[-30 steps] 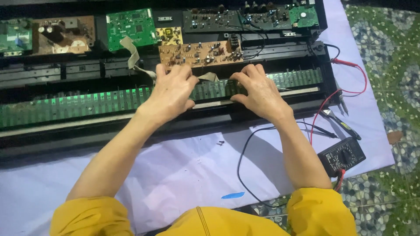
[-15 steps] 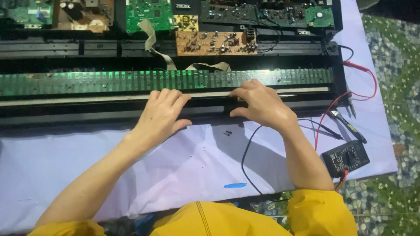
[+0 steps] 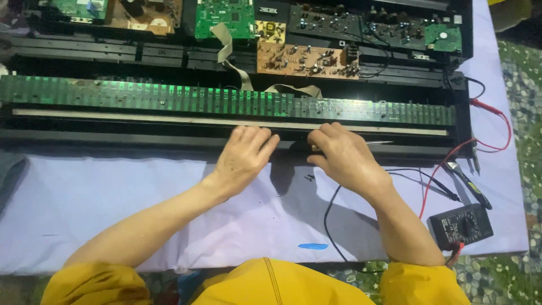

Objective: Testing and repairing the internal circuitry of an electronic keyboard using a multimeter.

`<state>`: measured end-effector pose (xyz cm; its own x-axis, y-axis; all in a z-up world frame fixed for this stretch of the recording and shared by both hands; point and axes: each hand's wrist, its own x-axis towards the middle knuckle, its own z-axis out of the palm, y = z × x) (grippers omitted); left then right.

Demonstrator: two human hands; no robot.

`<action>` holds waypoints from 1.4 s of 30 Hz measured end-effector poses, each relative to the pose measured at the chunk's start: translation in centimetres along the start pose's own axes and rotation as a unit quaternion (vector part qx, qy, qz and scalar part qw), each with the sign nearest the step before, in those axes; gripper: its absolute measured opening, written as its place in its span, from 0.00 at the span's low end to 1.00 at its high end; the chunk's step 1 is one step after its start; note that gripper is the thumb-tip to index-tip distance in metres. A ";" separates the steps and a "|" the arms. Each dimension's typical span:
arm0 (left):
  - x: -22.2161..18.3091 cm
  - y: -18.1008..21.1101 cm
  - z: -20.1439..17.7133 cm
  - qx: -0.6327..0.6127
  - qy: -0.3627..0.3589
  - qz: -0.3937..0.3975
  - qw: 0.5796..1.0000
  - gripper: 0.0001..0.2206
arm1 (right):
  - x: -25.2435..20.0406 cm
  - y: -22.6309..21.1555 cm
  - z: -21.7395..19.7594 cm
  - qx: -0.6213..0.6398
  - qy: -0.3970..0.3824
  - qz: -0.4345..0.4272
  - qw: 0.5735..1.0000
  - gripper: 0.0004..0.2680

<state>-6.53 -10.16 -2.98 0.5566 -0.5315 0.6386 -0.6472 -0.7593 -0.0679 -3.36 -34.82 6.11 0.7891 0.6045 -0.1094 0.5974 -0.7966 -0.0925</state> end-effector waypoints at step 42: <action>1.2 0.8 -2.6 -0.042 -0.094 -0.016 0.995 0.25 | 0.5 -1.8 1.6 -0.197 -0.044 0.137 0.970 0.17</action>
<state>-7.70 -10.41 -0.24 0.6602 -0.5739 0.4845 -0.6639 -0.7475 0.0193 -4.33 -33.07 4.61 0.9211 0.3540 -0.1623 0.3889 -0.8578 0.3360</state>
